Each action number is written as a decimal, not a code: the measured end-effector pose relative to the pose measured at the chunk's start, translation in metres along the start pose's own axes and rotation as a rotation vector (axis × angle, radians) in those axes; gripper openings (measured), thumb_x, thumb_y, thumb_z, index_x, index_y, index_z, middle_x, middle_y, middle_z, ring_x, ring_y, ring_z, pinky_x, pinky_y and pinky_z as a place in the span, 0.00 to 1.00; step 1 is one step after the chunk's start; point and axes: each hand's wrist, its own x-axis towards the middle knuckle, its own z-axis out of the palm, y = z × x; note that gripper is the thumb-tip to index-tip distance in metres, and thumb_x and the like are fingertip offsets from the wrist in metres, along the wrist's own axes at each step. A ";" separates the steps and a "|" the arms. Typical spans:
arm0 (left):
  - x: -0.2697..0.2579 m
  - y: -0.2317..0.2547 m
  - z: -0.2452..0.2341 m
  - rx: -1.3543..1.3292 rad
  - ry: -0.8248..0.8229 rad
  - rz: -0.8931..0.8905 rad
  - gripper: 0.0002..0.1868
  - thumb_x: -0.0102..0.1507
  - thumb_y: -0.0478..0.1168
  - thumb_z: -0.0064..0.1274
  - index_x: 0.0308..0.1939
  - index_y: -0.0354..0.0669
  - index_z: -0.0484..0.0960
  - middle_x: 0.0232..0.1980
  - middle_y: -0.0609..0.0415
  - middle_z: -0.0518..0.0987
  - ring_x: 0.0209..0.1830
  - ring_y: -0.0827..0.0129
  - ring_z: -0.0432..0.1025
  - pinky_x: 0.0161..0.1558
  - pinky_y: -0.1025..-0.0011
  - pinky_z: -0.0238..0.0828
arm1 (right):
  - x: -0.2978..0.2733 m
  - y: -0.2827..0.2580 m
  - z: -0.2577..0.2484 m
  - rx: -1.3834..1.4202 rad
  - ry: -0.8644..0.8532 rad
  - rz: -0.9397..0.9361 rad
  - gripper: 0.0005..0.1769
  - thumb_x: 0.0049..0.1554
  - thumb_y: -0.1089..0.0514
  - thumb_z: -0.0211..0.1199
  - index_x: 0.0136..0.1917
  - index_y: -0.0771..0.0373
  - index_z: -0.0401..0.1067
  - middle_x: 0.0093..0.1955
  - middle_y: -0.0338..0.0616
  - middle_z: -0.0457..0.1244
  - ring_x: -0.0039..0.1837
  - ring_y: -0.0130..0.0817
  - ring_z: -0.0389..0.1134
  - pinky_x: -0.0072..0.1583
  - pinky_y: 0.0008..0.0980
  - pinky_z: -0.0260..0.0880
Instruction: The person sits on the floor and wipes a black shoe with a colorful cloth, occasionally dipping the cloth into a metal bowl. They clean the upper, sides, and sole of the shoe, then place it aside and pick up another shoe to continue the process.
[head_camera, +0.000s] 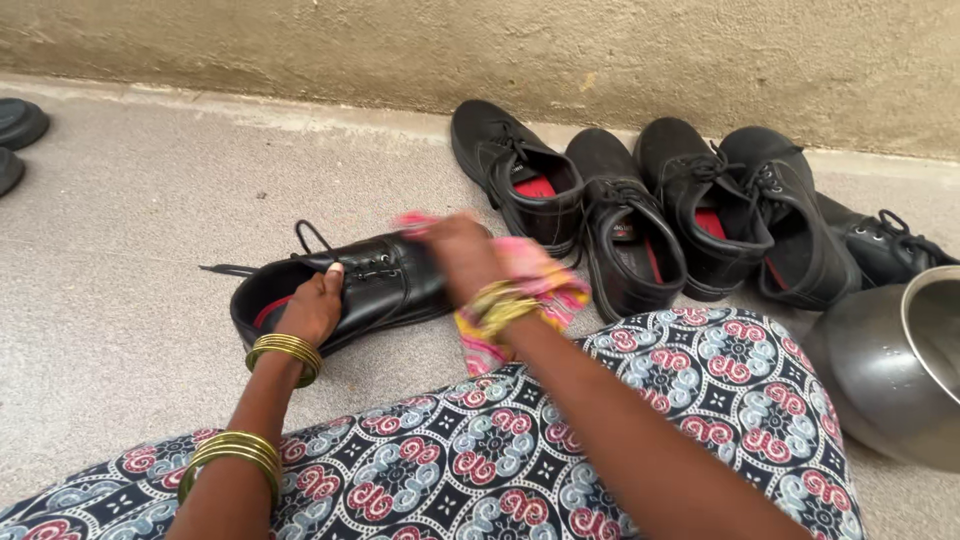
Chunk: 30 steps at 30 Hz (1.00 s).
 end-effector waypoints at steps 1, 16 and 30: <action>-0.002 0.004 -0.003 -0.003 0.008 -0.016 0.35 0.73 0.61 0.27 0.56 0.33 0.77 0.60 0.26 0.75 0.66 0.34 0.66 0.67 0.51 0.61 | -0.008 0.015 -0.016 0.014 -0.077 0.193 0.20 0.56 0.67 0.53 0.59 0.57 0.76 0.52 0.45 0.68 0.58 0.44 0.66 0.62 0.42 0.67; -0.055 0.065 -0.027 0.275 0.124 -0.121 0.36 0.72 0.65 0.29 0.57 0.42 0.82 0.60 0.29 0.77 0.63 0.33 0.70 0.65 0.45 0.63 | -0.040 -0.061 -0.054 0.566 -0.124 0.341 0.18 0.52 0.66 0.62 0.56 0.57 0.80 0.42 0.47 0.71 0.43 0.37 0.71 0.47 0.36 0.72; -0.048 -0.008 -0.071 0.501 0.264 -0.063 0.19 0.71 0.53 0.45 0.63 0.56 0.80 0.46 0.33 0.85 0.51 0.38 0.80 0.54 0.47 0.75 | -0.040 -0.012 -0.066 1.266 0.224 0.986 0.17 0.62 0.62 0.60 0.65 0.60 0.72 0.51 0.46 0.71 0.47 0.30 0.73 0.47 0.32 0.74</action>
